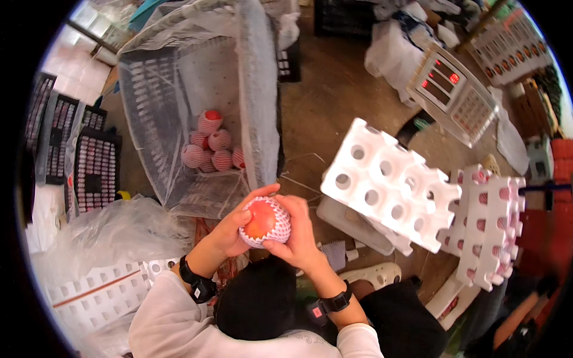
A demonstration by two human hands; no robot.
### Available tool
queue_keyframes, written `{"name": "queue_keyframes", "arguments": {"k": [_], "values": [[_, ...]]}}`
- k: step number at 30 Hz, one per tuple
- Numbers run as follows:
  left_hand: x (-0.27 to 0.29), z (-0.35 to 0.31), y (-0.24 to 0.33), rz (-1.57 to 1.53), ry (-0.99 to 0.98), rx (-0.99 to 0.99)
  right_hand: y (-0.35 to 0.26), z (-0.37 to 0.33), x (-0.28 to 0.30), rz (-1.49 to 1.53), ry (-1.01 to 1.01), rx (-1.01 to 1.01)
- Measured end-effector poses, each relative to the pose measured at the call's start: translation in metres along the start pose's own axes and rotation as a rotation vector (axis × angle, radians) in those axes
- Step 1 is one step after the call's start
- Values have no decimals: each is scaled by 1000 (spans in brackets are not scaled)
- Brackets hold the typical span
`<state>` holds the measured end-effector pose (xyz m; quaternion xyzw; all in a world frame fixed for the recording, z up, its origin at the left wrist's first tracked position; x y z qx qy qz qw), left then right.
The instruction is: The person wraps individual produce items in protective foam sleeves and places them into white foam shipping trays, then uses a handheld tape dispenser to secure the trays before setting them aside on a scale and the floor.
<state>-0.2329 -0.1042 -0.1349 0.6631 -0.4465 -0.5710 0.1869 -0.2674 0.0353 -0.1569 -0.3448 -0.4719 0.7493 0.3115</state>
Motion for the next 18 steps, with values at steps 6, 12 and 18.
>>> {"name": "queue_keyframes", "arguments": {"k": [6,12,18], "values": [[-36,28,-12,193,-3,-9,-28,-24,23,-471,290,103],[-59,78,-23,316,-246,39,-53,-44,67,-672,340,92],[-50,107,-36,1651,-293,-599,-88,-30,133,-602,598,111]]}}
Point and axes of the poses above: each hand's wrist, its own z-axis towards the middle knuckle, its own x-axis out of the back of the hand, y = z × x, the point moved 3 cm from there along z, towards the middle knuckle, and after that the axes turned 14 degrees about z, right-handed, at the moved point
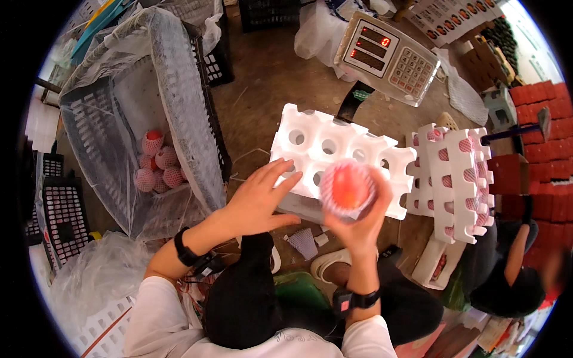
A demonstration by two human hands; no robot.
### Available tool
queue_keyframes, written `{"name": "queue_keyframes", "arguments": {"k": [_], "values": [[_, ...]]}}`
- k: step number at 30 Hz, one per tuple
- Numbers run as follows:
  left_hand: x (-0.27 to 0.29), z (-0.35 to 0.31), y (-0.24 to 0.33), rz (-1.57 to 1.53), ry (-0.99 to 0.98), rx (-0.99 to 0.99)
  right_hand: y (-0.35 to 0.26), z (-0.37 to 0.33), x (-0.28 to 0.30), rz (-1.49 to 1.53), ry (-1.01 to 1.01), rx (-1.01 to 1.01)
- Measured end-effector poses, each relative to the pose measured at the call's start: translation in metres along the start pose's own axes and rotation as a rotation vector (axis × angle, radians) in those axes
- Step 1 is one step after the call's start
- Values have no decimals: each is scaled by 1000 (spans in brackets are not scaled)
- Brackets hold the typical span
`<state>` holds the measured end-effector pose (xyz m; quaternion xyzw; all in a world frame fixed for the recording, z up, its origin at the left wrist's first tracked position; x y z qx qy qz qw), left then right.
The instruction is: The person wraps individual produce items in protective foam sleeves and places them into white foam shipping trays, then uses a handheld tape dispenser to secure the trays before setting them aside on a scale and the floor.
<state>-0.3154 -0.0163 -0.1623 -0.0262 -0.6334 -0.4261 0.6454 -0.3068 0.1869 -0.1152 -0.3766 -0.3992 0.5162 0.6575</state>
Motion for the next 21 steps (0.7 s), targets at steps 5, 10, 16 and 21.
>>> {"name": "queue_keyframes", "arguments": {"k": [5,10,16,21], "values": [[-41,18,-7,566,-112,-181,23,83,-44,-392,-480,198],[-50,19,-4,554,180,-214,64,94,-78,-641,-704,-75],[-47,27,1,511,150,-197,88,84,-74,-683,-738,87],[37,-4,12,227,491,-209,87,70,-67,-800,-688,73]]}}
Point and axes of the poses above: each hand's wrist, its own z-axis towards the middle knuckle, its own x-axis out of the back of the hand, y = z × x, the point moved 3 cm from there along z, towards the middle knuckle, and after that the axes turned 14 degrees about z, right-handed, at the moved point
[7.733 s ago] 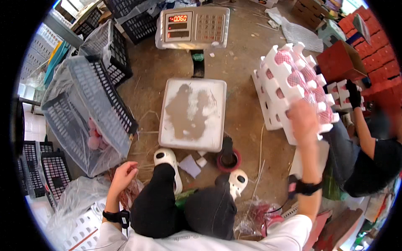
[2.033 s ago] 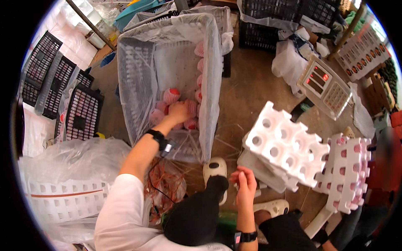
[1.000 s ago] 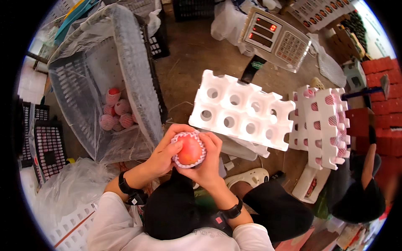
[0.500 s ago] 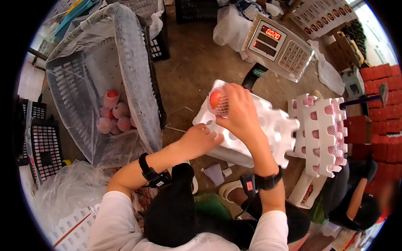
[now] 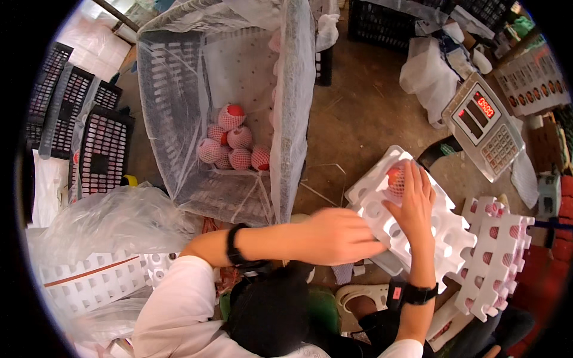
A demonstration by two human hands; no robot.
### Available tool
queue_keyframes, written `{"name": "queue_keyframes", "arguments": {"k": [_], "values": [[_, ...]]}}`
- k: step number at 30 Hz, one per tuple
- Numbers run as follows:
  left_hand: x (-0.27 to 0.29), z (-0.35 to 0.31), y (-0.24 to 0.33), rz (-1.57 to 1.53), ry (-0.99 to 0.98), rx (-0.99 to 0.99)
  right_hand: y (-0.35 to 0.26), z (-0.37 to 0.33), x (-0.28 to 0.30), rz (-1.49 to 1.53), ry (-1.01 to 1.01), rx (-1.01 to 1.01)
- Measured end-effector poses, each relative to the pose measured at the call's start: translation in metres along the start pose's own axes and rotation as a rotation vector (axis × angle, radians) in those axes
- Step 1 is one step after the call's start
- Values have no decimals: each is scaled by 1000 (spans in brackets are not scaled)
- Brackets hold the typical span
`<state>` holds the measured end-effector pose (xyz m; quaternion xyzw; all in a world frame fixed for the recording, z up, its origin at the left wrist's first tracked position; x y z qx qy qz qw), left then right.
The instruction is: The person wraps individual produce items in protective foam sleeves and places them into white foam shipping trays, then uses a handheld tape dispenser to secure the trays before setting them aside on a scale and the floor.
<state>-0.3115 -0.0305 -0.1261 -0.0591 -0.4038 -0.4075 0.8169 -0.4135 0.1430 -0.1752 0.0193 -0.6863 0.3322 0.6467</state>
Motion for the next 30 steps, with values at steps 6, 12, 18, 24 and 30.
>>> {"name": "queue_keyframes", "arguments": {"k": [6,12,18,24,30], "values": [[119,-87,-197,967,-365,786,-16,-24,40,239,335,1],[99,-184,-293,598,-497,1141,-54,-49,47,216,391,137],[109,-124,-142,-1174,234,1199,-117,-53,18,1048,183,181],[90,-99,-31,-359,-100,1015,-169,-43,-55,1858,-271,-157],[70,-73,-20,-269,91,786,-158,-67,-54,2048,-131,-290]]}}
Point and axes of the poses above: each hand's wrist, its own z-axis towards the middle knuckle, its own x-axis out of the back of the hand, y = z × x, the point moved 3 cm from there along z, towards the middle knuckle, and after that the axes turned 14 degrees about z, right-handed, at the moved point
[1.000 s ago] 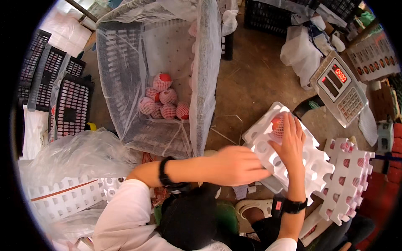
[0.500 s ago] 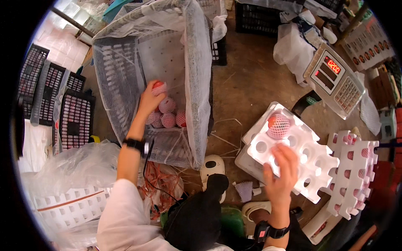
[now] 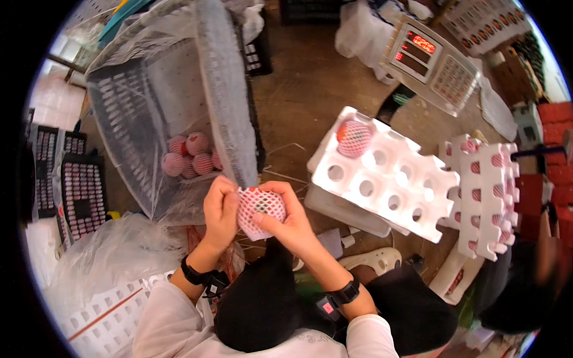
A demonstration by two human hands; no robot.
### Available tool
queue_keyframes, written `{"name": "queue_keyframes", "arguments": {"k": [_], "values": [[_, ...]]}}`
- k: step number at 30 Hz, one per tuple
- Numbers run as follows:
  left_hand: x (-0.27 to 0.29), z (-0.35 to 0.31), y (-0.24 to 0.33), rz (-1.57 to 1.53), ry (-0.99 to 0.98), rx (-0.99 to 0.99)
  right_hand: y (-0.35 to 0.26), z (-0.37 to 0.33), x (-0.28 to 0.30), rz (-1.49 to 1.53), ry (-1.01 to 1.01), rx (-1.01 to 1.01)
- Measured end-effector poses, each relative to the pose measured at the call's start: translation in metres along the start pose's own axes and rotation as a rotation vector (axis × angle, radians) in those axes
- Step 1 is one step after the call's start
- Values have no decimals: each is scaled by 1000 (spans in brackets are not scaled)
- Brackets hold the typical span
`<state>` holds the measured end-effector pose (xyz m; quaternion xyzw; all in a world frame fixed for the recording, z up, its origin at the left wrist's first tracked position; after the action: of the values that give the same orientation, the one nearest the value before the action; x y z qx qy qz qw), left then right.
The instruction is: The person wraps individual produce items in protective foam sleeves and places them into white foam shipping trays, then uses a handheld tape dispenser to secure the trays before setting them aside on a scale and the floor.
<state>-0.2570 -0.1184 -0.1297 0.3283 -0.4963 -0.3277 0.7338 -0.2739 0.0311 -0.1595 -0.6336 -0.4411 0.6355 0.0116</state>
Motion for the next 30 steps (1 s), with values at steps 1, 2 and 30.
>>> {"name": "queue_keyframes", "arguments": {"k": [1,2,30], "values": [[-8,5,2,-196,-42,77,-4,-1,1,-56,2,39],[-19,5,2,-556,-129,306,-11,-3,1,-95,-36,126],[-129,7,45,118,-229,-851,-213,-134,193,-2264,218,-14]]}}
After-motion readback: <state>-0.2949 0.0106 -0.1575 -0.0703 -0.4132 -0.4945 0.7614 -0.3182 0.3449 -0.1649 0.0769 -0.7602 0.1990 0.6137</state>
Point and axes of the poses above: each hand's wrist, its own z-axis towards the middle knuckle, its own x-axis out of the back of the hand, y = z × x, the point moved 3 cm from there along z, towards the middle knuckle, and after that the axes turned 14 degrees about z, right-handed, at the moved point
